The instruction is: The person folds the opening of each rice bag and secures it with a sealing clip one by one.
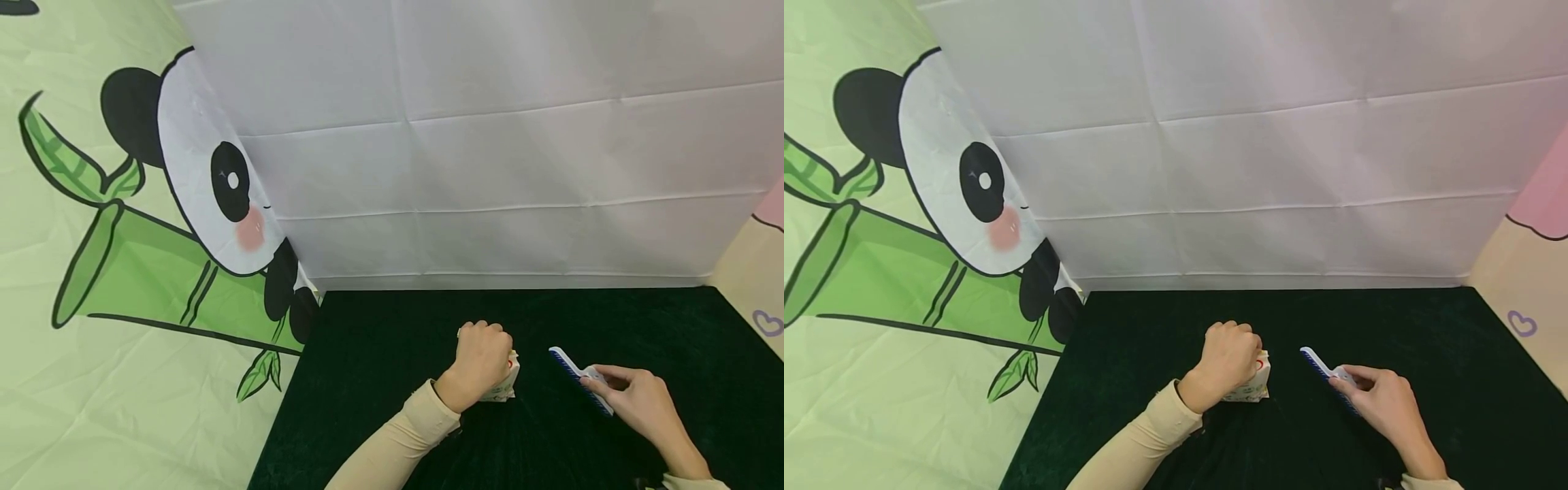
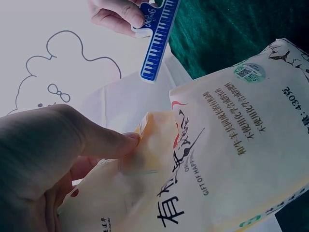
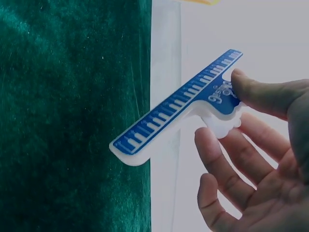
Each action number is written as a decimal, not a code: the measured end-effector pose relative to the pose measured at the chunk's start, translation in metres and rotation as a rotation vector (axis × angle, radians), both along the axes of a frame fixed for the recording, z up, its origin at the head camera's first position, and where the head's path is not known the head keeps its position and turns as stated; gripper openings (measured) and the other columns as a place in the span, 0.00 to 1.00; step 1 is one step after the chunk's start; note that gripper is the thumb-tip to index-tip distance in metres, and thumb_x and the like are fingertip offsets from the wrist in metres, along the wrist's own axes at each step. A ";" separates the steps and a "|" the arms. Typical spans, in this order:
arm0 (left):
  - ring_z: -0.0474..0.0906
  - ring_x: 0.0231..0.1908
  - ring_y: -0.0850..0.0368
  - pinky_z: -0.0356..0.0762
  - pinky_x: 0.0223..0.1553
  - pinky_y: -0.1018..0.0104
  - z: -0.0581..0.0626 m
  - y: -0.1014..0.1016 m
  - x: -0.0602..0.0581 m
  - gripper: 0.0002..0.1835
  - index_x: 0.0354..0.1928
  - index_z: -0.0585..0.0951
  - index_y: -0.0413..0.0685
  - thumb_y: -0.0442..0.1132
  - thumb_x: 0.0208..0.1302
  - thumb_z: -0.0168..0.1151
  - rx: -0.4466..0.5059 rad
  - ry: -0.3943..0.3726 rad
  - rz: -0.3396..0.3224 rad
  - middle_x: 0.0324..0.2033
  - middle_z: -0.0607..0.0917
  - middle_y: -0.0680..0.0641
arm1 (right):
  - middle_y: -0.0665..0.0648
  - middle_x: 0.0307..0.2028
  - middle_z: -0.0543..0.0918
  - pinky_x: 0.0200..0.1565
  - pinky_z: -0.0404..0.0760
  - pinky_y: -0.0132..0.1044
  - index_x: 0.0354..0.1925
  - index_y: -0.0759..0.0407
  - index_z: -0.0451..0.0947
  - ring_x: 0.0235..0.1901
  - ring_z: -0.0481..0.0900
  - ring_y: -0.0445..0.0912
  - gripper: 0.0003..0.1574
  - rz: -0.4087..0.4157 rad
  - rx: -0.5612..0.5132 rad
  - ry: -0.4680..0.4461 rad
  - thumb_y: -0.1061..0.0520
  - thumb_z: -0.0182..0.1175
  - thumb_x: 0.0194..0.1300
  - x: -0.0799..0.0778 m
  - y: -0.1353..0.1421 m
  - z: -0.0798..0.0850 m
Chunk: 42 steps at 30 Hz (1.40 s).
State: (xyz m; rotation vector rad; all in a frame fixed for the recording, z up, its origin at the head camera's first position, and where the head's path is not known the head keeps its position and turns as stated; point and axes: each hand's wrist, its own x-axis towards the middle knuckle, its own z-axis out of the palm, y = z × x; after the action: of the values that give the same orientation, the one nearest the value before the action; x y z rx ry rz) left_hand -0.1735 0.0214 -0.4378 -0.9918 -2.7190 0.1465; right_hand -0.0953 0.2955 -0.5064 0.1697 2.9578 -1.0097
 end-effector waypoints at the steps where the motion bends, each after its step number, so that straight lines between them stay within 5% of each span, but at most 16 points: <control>1: 0.76 0.27 0.63 0.69 0.28 0.72 0.000 0.000 0.000 0.07 0.39 0.93 0.63 0.52 0.69 0.71 0.001 -0.001 0.000 0.30 0.87 0.58 | 0.59 0.41 0.88 0.31 0.72 0.32 0.63 0.65 0.83 0.35 0.78 0.45 0.37 0.001 0.000 0.001 0.36 0.62 0.77 0.000 0.000 0.000; 24: 0.76 0.27 0.63 0.69 0.29 0.72 -0.003 0.001 -0.001 0.07 0.39 0.94 0.64 0.53 0.69 0.71 0.010 0.008 0.003 0.30 0.88 0.59 | 0.61 0.46 0.91 0.30 0.71 0.32 0.60 0.57 0.87 0.35 0.79 0.42 0.30 0.043 0.005 0.071 0.37 0.64 0.75 0.004 -0.011 -0.004; 33: 0.76 0.27 0.63 0.70 0.29 0.72 -0.003 0.000 0.000 0.07 0.39 0.94 0.64 0.54 0.68 0.71 0.005 0.008 0.012 0.30 0.88 0.59 | 0.54 0.36 0.86 0.24 0.69 0.33 0.59 0.55 0.88 0.19 0.69 0.40 0.27 0.058 -0.018 0.096 0.39 0.67 0.74 0.006 -0.017 -0.002; 42: 0.76 0.27 0.63 0.69 0.29 0.73 -0.003 0.000 -0.001 0.07 0.39 0.94 0.64 0.52 0.69 0.70 0.012 0.000 -0.002 0.30 0.87 0.59 | 0.51 0.29 0.83 0.22 0.67 0.33 0.59 0.56 0.88 0.16 0.66 0.40 0.26 0.057 -0.004 0.108 0.40 0.66 0.75 0.003 -0.023 -0.006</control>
State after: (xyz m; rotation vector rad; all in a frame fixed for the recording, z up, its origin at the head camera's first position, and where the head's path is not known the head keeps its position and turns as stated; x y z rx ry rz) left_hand -0.1747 0.0214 -0.4411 -0.9916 -2.7157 0.1297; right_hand -0.0924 0.2728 -0.5123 0.0310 3.0369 -1.0501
